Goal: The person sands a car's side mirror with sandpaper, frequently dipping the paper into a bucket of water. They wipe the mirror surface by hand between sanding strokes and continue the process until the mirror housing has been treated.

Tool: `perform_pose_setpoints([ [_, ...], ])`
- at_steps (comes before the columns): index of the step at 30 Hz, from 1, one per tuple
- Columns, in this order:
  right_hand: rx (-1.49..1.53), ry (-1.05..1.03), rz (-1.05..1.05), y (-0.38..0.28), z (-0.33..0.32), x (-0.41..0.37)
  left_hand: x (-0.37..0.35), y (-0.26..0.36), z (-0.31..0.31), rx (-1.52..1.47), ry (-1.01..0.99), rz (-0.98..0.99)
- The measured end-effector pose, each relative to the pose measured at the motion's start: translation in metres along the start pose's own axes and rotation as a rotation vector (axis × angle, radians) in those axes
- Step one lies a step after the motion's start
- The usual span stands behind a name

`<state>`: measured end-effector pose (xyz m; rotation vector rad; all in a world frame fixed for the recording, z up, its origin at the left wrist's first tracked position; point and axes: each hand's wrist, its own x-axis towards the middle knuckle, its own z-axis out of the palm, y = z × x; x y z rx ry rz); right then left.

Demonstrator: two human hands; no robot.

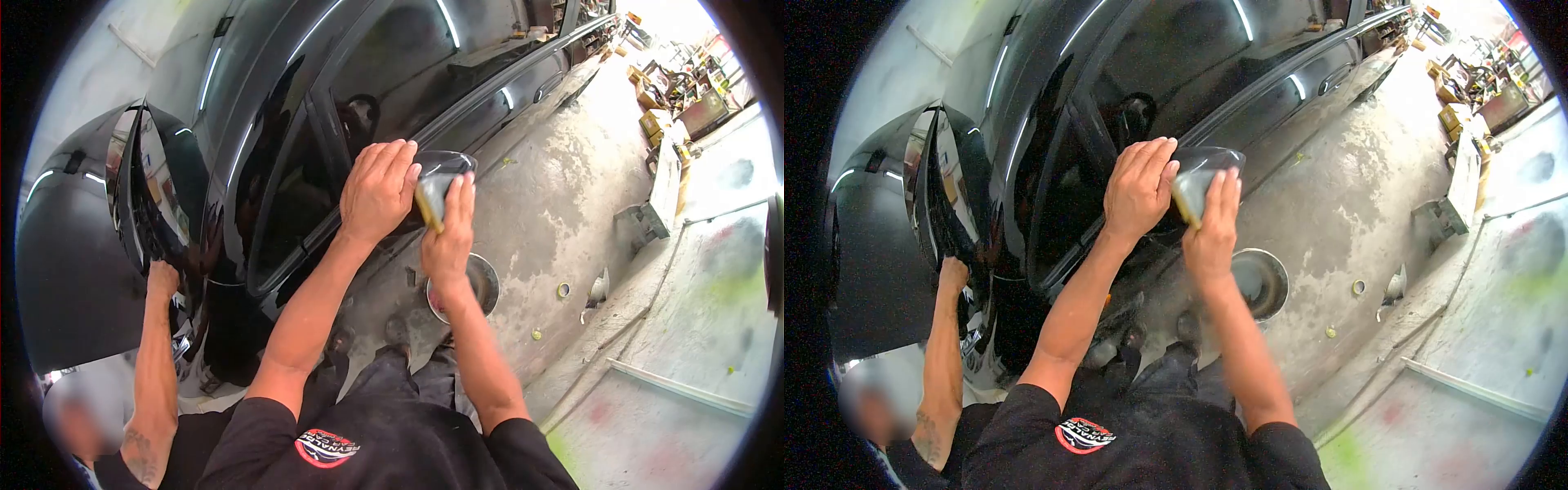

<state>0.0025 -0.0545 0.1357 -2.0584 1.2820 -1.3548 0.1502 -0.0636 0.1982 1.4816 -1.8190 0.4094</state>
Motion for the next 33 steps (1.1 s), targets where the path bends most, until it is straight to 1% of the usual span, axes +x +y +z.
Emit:
perform_pose_setpoints([
  [2,-0.014,-0.007,0.056,0.011,-0.001,0.036,-0.001,0.001,0.001,-0.009,-0.012,-0.016],
  [4,0.026,-0.025,0.108,0.014,-0.001,0.045,0.0,0.001,0.0,-0.016,-0.015,-0.021],
  [6,0.007,0.016,0.067,-0.004,0.0,0.016,-0.001,0.001,-0.002,-0.001,-0.018,-0.02],
  [8,0.013,0.008,-0.006,-0.004,0.009,-0.014,0.0,0.0,-0.001,0.005,-0.016,-0.019],
  [10,0.01,0.008,-0.016,0.001,0.0,0.001,0.001,0.0,0.0,0.004,-0.017,-0.014],
  [12,0.037,0.011,0.049,0.017,0.0,0.03,0.0,0.001,0.001,0.003,-0.015,-0.022],
  [14,0.077,-0.036,0.142,0.017,-0.005,0.043,-0.001,0.003,-0.001,0.005,-0.021,-0.024],
  [16,0.009,0.028,0.084,0.007,0.001,0.017,0.001,0.003,-0.001,0.006,-0.029,-0.023],
  [17,0.011,0.0,0.078,-0.005,-0.001,0.0,0.001,0.003,0.0,0.011,-0.014,-0.009],
  [18,-0.002,0.01,-0.003,-0.007,0.0,-0.006,0.001,0.002,0.001,0.017,-0.003,0.004],
  [20,0.024,0.021,-0.003,0.006,-0.001,0.002,-0.002,0.002,0.004,0.024,0.009,0.012],
  [23,0.016,0.003,0.062,0.026,-0.006,0.043,-0.001,0.004,0.003,0.032,0.009,0.015],
  [26,0.238,-0.02,0.196,0.034,-0.023,0.049,-0.001,0.005,0.003,0.03,0.007,0.01],
  [28,0.291,0.115,0.309,0.036,-0.024,0.036,-0.001,0.004,0.005,0.031,0.012,0.018],
  [30,0.143,0.211,0.164,0.032,-0.021,0.015,-0.003,0.002,0.005,0.041,0.01,0.019],
  [31,0.082,0.139,0.044,0.026,-0.015,0.0,-0.002,0.002,0.005,0.046,0.007,0.02],
  [32,0.049,0.091,0.045,0.007,-0.007,-0.015,-0.002,0.002,0.005,0.049,0.004,0.019],
  [33,0.037,0.09,0.014,0.005,-0.004,-0.015,-0.001,0.003,0.006,0.041,0.006,0.021],
])
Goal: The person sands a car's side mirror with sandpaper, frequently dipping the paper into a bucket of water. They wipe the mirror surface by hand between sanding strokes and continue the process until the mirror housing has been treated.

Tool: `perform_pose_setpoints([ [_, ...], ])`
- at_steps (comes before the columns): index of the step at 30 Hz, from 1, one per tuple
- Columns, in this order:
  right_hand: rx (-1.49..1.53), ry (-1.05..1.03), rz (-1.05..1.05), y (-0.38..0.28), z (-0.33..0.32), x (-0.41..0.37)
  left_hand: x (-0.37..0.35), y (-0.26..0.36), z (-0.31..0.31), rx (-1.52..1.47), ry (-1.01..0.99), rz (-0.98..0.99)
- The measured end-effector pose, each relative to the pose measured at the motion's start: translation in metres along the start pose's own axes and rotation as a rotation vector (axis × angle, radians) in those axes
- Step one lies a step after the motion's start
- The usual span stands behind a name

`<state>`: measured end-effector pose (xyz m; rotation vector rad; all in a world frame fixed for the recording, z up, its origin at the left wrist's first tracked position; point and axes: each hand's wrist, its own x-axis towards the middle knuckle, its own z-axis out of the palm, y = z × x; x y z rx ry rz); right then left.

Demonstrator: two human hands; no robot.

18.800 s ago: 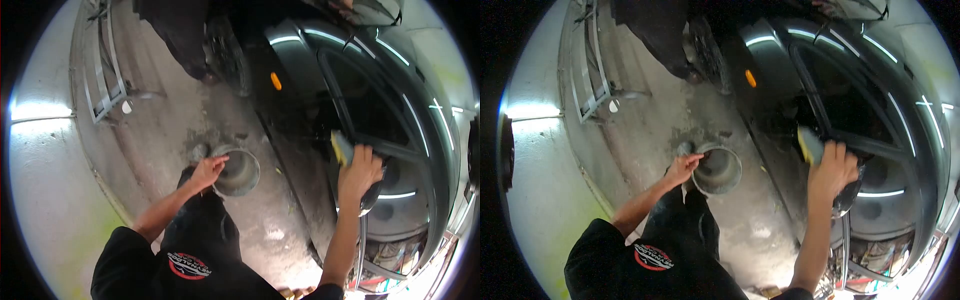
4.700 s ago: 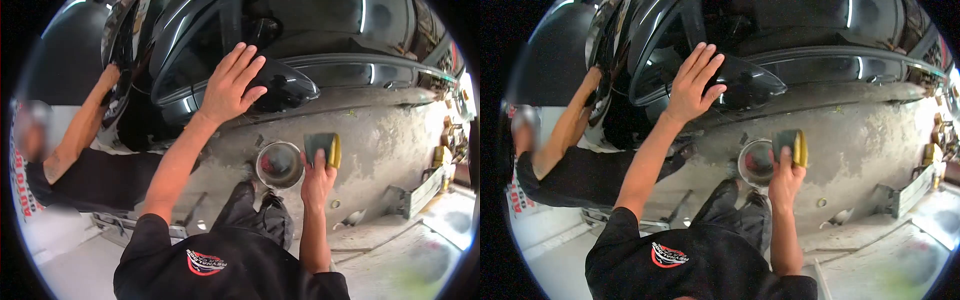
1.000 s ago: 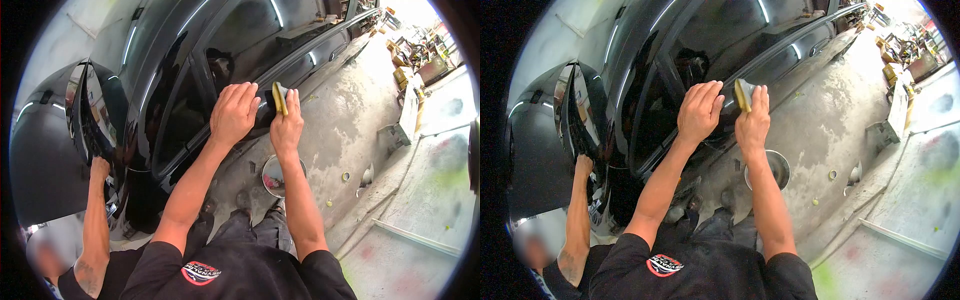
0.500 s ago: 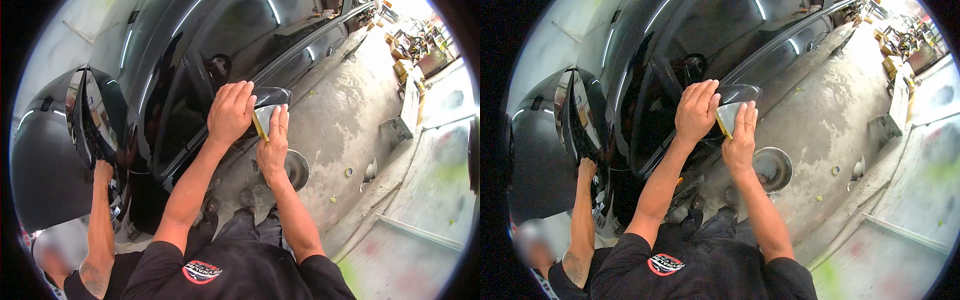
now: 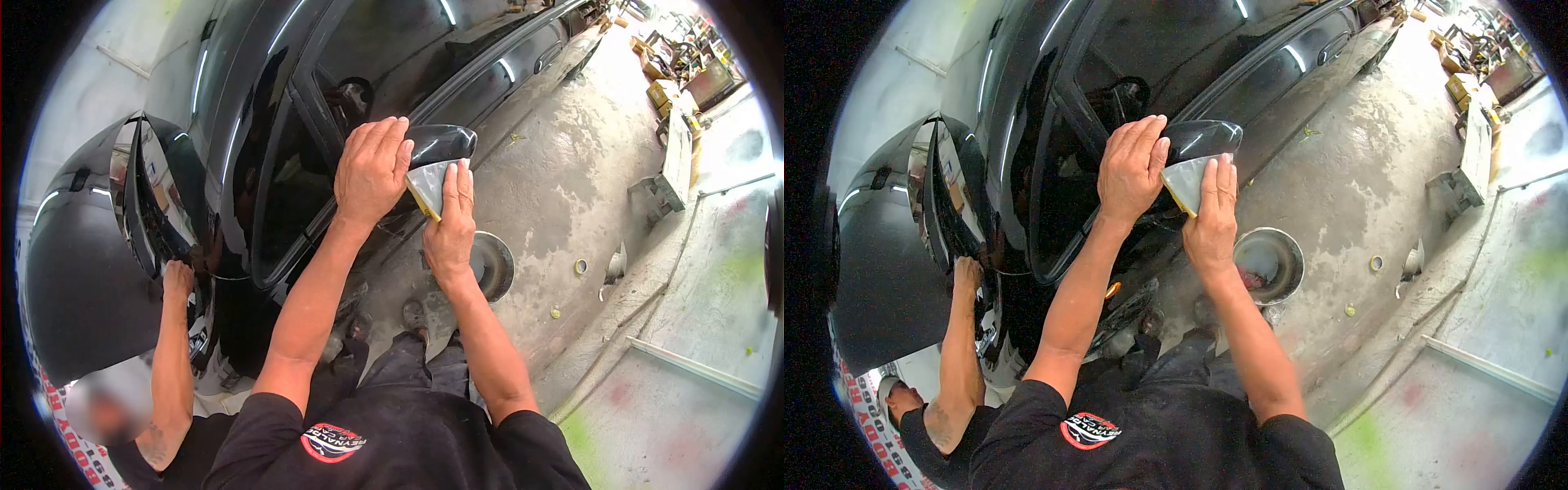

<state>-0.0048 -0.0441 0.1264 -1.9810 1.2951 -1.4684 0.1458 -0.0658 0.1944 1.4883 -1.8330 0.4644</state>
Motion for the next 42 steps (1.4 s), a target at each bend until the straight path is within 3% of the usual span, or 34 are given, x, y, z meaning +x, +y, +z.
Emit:
perform_pose_setpoints([
  [4,-0.004,-0.036,0.046,0.015,0.008,0.044,-0.004,-0.002,0.0,-0.002,-0.021,-0.017],
  [11,-0.006,-0.043,-0.065,0.002,0.005,-0.001,-0.002,-0.004,0.002,-0.004,-0.003,0.018],
  [14,0.006,-0.063,-0.002,0.017,0.004,0.045,-0.001,-0.002,0.001,-0.003,-0.029,-0.017],
  [17,-0.004,-0.022,0.044,0.002,0.004,0.04,-0.003,-0.001,-0.001,-0.008,-0.051,-0.041],
  [21,-0.01,-0.05,-0.081,-0.001,0.001,0.019,-0.002,-0.002,0.001,0.023,-0.055,-0.012],
  [24,0.052,-0.062,0.103,0.02,0.005,0.058,-0.003,-0.001,0.001,0.018,-0.053,-0.028],
  [29,0.061,-0.012,0.092,-0.007,0.008,-0.002,-0.001,0.0,0.001,0.015,-0.055,-0.032],
  [34,0.102,0.03,0.154,0.026,0.017,0.049,-0.003,0.002,0.001,0.033,-0.042,-0.024],
  [39,0.189,0.114,0.18,-0.009,0.02,-0.011,-0.002,0.0,0.002,0.022,-0.044,-0.025],
  [42,0.191,0.164,0.182,0.011,0.025,0.006,-0.002,0.002,0.002,0.023,-0.045,-0.023],
])
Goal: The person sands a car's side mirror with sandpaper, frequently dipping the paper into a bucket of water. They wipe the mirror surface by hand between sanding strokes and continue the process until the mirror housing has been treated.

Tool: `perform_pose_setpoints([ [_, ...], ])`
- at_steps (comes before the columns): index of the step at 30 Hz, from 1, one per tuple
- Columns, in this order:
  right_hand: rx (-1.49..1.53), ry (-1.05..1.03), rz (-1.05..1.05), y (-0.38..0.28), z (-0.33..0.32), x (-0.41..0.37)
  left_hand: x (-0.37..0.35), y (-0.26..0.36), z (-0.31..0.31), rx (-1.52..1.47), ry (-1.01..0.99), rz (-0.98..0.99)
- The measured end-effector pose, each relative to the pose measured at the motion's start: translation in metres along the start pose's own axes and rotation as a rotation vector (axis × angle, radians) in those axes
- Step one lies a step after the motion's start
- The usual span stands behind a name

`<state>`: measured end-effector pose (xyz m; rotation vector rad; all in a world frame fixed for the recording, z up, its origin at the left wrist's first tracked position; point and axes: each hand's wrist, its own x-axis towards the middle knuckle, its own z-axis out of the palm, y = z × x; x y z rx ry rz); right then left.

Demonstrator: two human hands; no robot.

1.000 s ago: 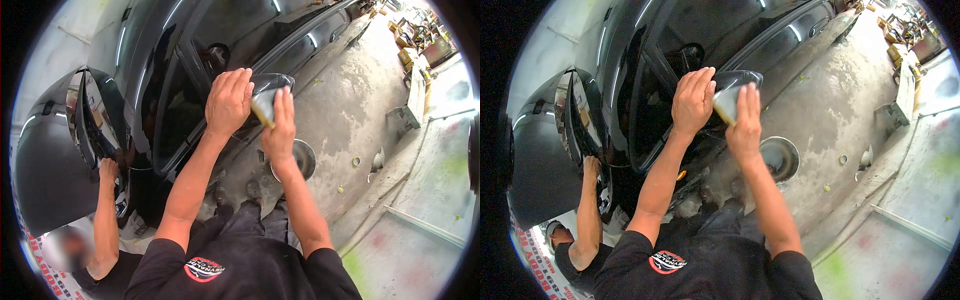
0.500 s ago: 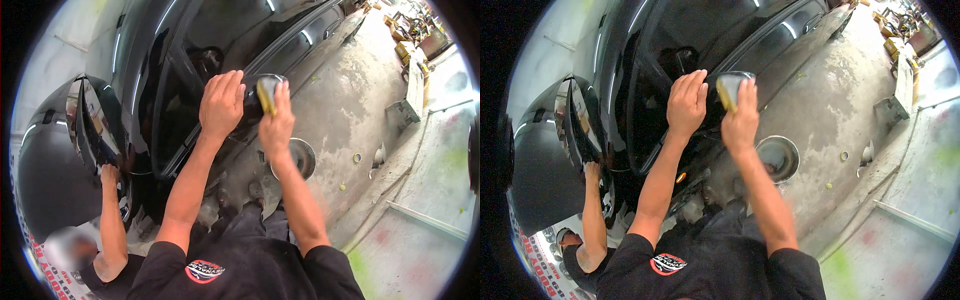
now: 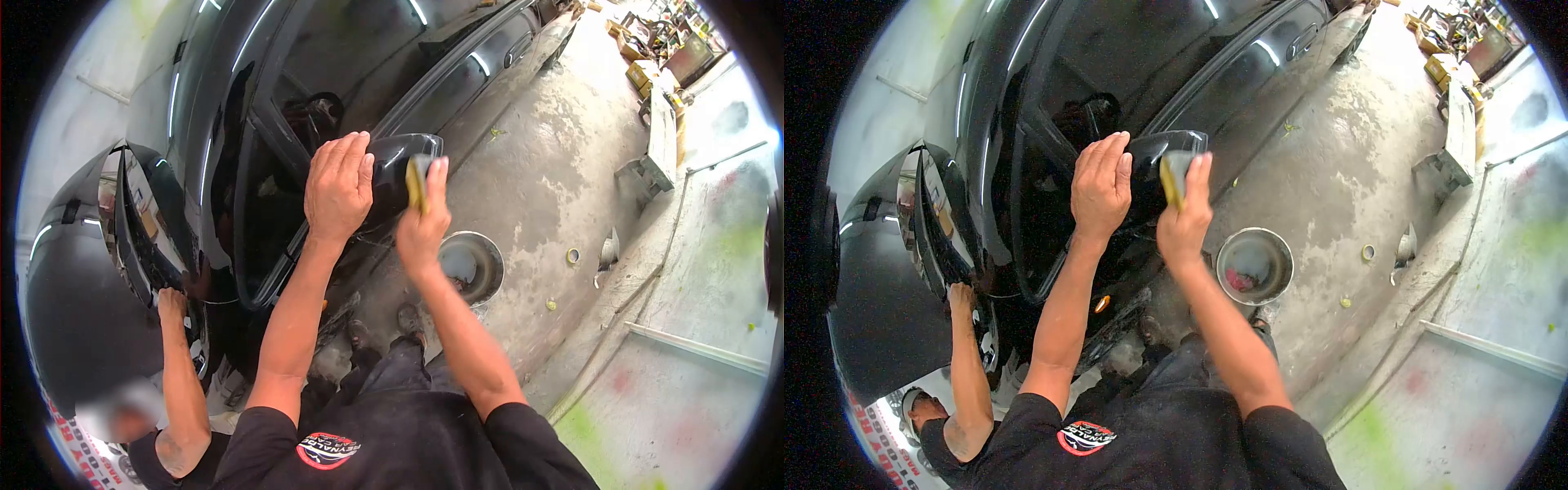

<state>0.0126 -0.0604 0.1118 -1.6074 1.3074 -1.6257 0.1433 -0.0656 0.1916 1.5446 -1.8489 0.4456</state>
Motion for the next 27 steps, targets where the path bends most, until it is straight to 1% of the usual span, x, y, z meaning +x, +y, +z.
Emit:
perform_pose_setpoints([
  [1,-0.03,0.003,0.002,0.01,0.002,0.018,0.0,-0.001,0.001,-0.001,0.004,0.0],
  [2,0.051,-0.052,0.161,0.003,-0.003,0.036,-0.001,0.0,0.001,0.0,0.007,-0.002],
  [5,0.139,0.011,0.129,-0.004,-0.003,0.006,-0.002,0.001,-0.001,0.019,-0.01,-0.008],
  [6,0.166,0.023,0.119,-0.007,-0.002,-0.016,-0.001,0.001,0.0,0.013,-0.009,-0.008],
  [7,0.19,0.019,0.174,-0.016,-0.004,-0.03,-0.002,0.001,0.0,0.008,-0.01,-0.009],
  [9,0.2,0.028,0.178,-0.003,-0.002,-0.017,-0.002,0.0,0.0,0.012,-0.013,-0.012],
  [11,0.329,-0.113,0.538,-0.005,-0.013,0.033,-0.002,0.001,0.0,0.02,-0.014,-0.009],
  [13,0.385,-0.156,0.662,-0.008,-0.018,0.042,-0.004,0.0,-0.001,0.012,-0.014,-0.018],
  [17,0.386,-0.029,0.454,-0.01,-0.011,-0.026,-0.001,0.005,-0.005,0.001,-0.02,-0.02],
  [18,0.379,-0.025,0.443,-0.006,-0.01,-0.023,0.0,0.005,-0.005,-0.009,-0.023,-0.029],
  [21,0.329,-0.114,0.455,0.012,-0.008,0.031,-0.001,0.004,-0.004,0.01,-0.017,-0.017],
  [23,0.252,-0.118,0.343,0.012,-0.011,0.037,-0.004,0.006,-0.005,0.001,-0.025,-0.036],
  [25,0.166,-0.019,0.099,0.0,-0.011,0.01,0.0,0.007,-0.005,0.003,-0.025,-0.04],
  [26,0.163,-0.006,0.085,-0.007,-0.012,-0.007,0.0,0.007,-0.006,0.009,-0.028,-0.039],
  [27,0.133,-0.043,0.109,-0.018,-0.016,-0.016,0.0,0.007,-0.006,0.014,-0.033,-0.038],
])
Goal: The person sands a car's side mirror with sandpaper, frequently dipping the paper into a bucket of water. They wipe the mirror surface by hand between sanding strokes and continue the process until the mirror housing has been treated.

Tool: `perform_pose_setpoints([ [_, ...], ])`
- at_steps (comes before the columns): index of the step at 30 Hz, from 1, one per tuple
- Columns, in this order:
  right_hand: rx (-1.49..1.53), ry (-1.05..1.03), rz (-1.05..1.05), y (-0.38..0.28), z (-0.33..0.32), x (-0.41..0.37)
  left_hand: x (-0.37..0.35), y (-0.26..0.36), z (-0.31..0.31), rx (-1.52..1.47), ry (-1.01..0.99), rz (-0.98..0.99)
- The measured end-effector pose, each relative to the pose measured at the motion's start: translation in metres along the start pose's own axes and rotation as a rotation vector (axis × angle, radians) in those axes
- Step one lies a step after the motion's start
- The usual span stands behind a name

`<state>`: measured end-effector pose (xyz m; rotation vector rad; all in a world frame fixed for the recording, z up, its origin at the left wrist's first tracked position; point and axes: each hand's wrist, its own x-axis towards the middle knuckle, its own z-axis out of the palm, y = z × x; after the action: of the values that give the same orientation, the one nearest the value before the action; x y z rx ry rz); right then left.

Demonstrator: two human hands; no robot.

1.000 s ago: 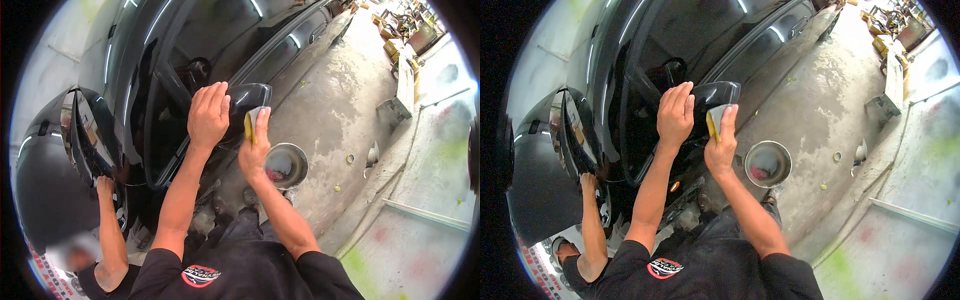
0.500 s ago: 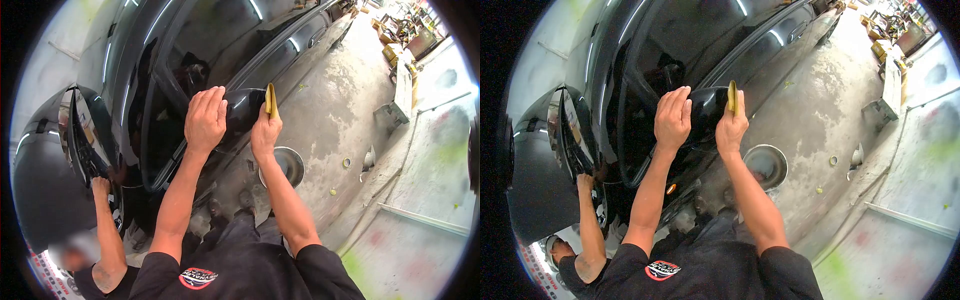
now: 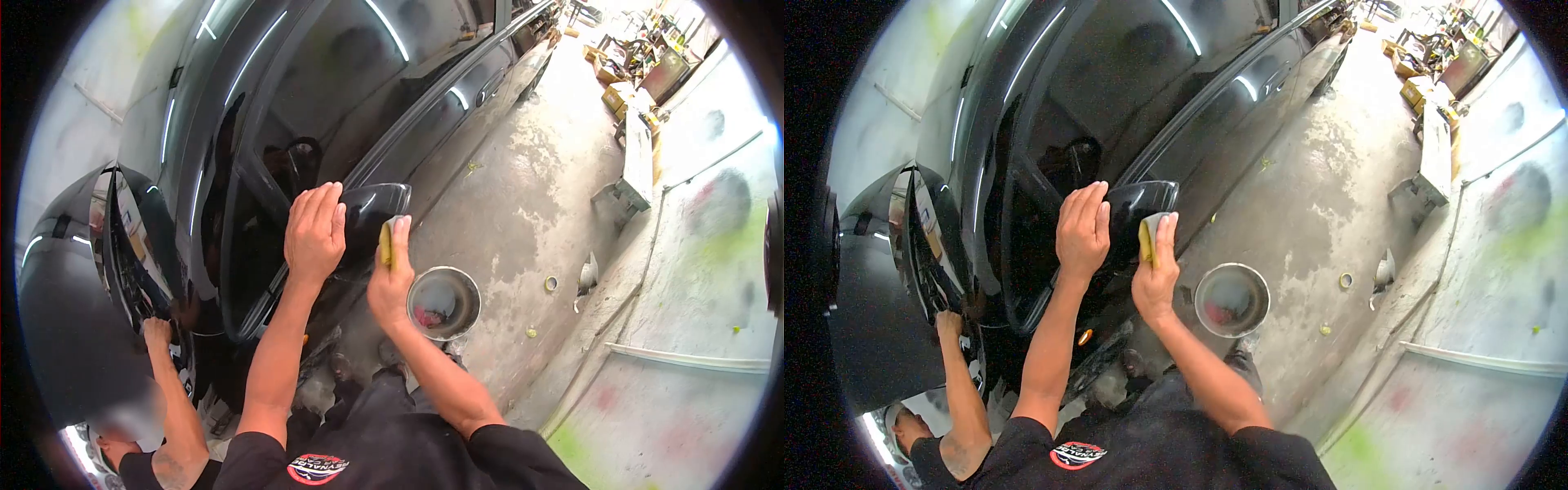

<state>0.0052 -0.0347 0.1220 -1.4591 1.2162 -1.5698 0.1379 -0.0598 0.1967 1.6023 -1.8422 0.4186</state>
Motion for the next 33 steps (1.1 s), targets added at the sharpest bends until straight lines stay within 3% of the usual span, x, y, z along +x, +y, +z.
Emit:
perform_pose_setpoints([
  [2,0.001,0.033,-0.026,0.012,0.002,0.018,0.0,0.0,0.0,0.006,-0.004,-0.007],
  [5,0.169,-0.048,0.229,0.011,-0.004,0.072,-0.002,0.002,0.0,0.002,-0.011,-0.014],
  [8,0.131,0.018,0.05,0.018,-0.003,0.032,0.001,0.003,-0.003,-0.004,-0.01,-0.007],
  [10,0.217,0.014,0.086,0.009,-0.001,0.005,-0.002,0.0,0.0,0.0,-0.014,-0.002],
  [16,0.241,-0.004,0.254,0.023,0.0,0.054,0.001,0.004,-0.004,0.016,-0.041,-0.013],
  [18,0.271,0.06,0.16,0.013,0.0,0.025,-0.001,0.0,-0.001,0.014,-0.027,0.007],
  [24,0.252,-0.084,0.514,0.009,-0.011,0.074,0.0,0.0,0.0,0.016,-0.014,0.015],
  [25,0.235,-0.105,0.506,0.006,-0.013,0.075,-0.001,0.001,-0.001,0.013,-0.013,0.011],
  [28,0.234,0.093,0.102,0.019,0.004,0.019,-0.002,-0.002,-0.001,-0.005,-0.015,0.01],
  [33,0.298,-0.025,0.282,0.018,-0.001,0.053,-0.002,0.001,0.0,-0.015,-0.01,0.005],
])
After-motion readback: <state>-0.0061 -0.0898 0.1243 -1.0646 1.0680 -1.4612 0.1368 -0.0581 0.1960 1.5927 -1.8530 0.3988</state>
